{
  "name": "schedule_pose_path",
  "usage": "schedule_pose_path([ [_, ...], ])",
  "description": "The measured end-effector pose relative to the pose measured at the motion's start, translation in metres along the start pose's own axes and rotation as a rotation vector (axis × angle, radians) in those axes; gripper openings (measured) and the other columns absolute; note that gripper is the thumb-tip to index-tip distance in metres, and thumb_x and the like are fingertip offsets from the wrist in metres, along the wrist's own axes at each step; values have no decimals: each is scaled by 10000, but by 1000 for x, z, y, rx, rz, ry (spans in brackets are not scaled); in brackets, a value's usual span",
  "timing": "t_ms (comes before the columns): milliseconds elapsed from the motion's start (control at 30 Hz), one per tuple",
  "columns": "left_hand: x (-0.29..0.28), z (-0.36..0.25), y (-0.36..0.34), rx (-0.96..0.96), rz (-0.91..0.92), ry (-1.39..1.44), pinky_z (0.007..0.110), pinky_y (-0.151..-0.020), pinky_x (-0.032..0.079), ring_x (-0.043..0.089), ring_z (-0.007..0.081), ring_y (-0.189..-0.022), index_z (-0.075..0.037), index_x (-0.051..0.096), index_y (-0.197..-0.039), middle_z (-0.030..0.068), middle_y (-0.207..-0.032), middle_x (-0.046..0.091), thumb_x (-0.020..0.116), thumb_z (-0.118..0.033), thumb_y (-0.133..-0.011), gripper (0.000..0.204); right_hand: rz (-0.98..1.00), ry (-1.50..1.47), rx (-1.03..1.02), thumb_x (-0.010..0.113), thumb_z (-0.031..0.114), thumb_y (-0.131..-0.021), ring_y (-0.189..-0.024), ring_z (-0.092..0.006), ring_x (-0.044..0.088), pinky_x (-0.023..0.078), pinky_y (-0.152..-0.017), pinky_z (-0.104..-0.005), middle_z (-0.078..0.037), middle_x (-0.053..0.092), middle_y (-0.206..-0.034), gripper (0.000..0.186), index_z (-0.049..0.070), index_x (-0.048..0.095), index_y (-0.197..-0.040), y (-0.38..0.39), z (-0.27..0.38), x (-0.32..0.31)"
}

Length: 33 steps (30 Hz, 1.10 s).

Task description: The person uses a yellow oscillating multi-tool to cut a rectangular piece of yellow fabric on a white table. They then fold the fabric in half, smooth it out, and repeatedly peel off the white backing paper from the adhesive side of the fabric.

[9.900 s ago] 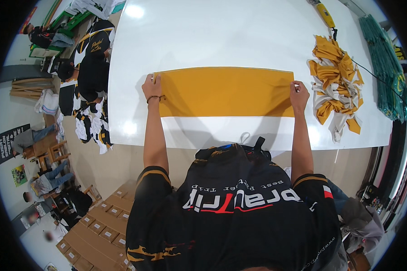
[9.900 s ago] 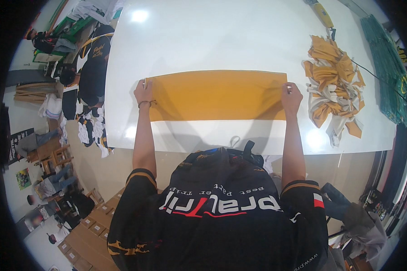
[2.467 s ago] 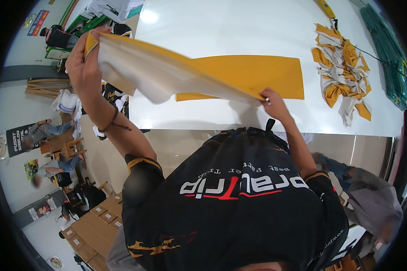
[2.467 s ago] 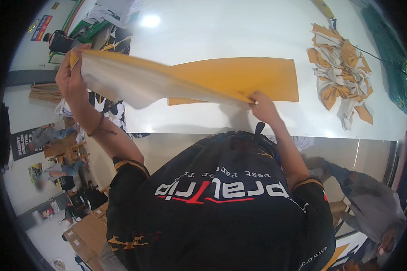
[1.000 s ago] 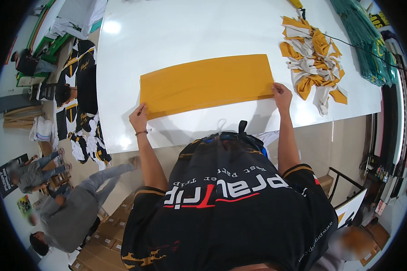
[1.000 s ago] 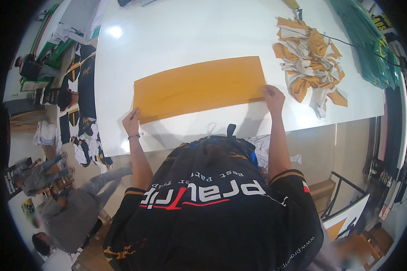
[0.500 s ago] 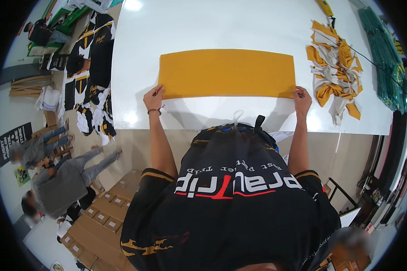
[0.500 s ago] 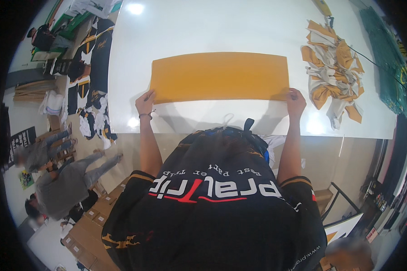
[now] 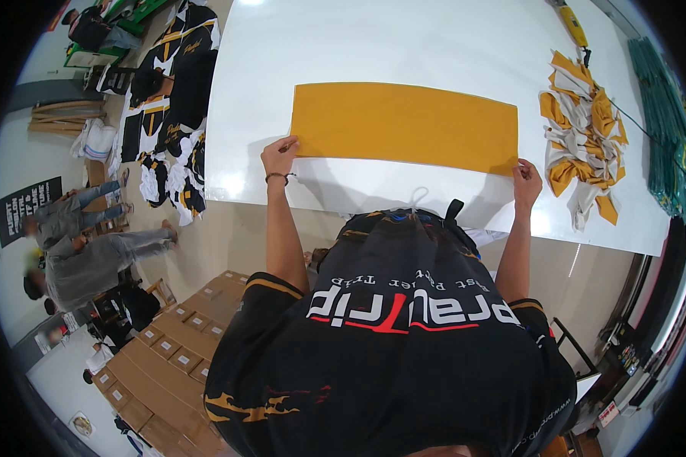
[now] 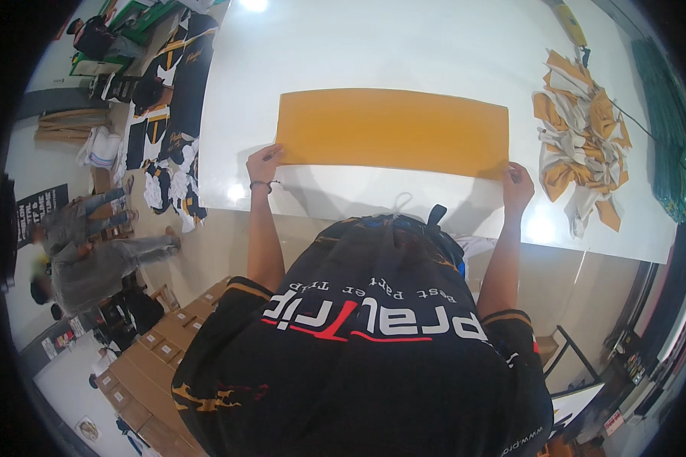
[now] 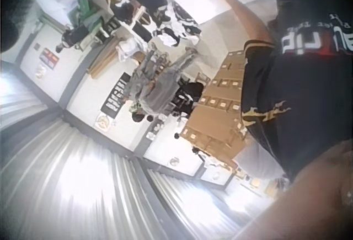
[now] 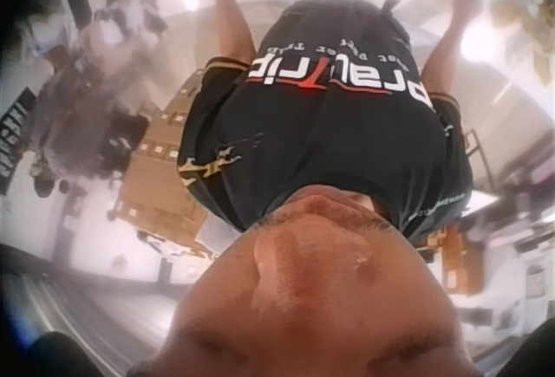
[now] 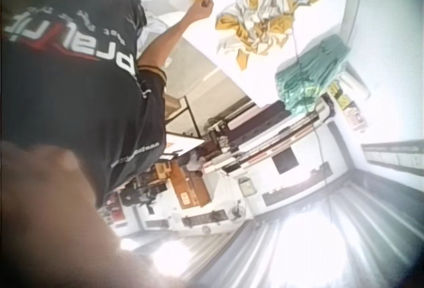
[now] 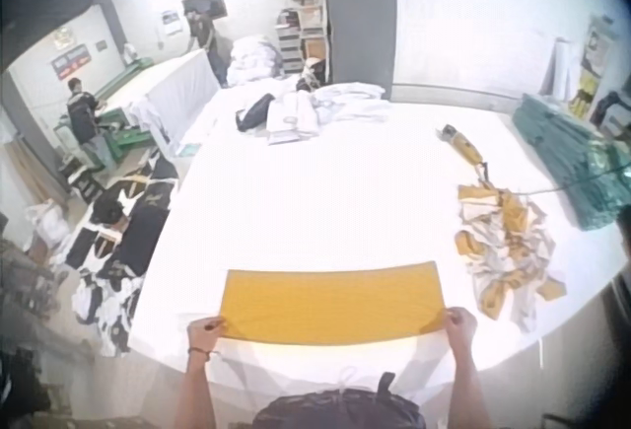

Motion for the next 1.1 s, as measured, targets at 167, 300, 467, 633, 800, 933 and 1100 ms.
schedule_pose_path([
  [167,-3,-11,3,27,-5,-11,272,-729,562,704,143,-745,-65,773,-1068,89,-882,763,773,-177,-816,276,11,32,-20,701,52,-887,-712,-40,529,422,-635,-191,24,613,-799,233,-5,692,-1113,-1,-2,1],
  [300,3,-22,-2,82,-9,-77,266,-738,565,720,156,-775,-59,767,-1072,96,-907,766,765,-143,-820,266,-3,34,-29,699,54,-884,-690,-40,533,435,-633,-194,24,618,-779,241,6,692,-1120,-1,-9,-1],
  [467,6,11,-14,233,-39,24,281,-750,581,712,163,-849,2,748,-1058,106,-986,742,726,-19,-842,218,-5,45,-36,701,51,-859,-679,-62,578,493,-645,-227,8,648,-765,270,46,698,-1129,2,-7,0],
  [633,1,29,-12,208,-176,-186,302,-691,553,673,212,-804,-73,778,-1012,115,-924,691,766,-149,-819,208,-97,193,-117,735,95,-825,-634,-132,627,513,-614,-274,-65,667,-729,271,31,700,-1085,-11,9,-13],
  [800,-1,16,-5,232,-183,-189,299,-693,549,669,193,-792,-60,761,-1031,87,-952,705,719,-115,-863,181,-488,238,-126,716,157,-805,-697,-269,683,542,-689,-366,-122,692,-732,272,31,695,-1045,-68,-8,-79],
  [933,-5,-19,6,270,-167,-203,300,-695,548,669,179,-768,-53,755,-1040,77,-962,714,690,-97,-889,170,-570,458,-24,740,240,-793,-1095,-321,633,503,-896,-425,-190,692,-1027,299,50,715,-1022,-119,14,-117],
  [1100,-11,-72,10,358,-89,-232,281,-703,542,676,156,-791,-46,749,-1060,82,-998,730,702,-167,-930,183,-324,824,-135,689,293,-851,-1084,-414,597,477,-903,-505,-203,660,-1050,337,62,650,-1092,-169,-5,-132],
])
Point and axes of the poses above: each hand's wrist, its own y-axis away from the middle knuckle, its own x-axis out of the palm, z = x × y, the point moved 3 cm from there along -y, towards the middle knuckle
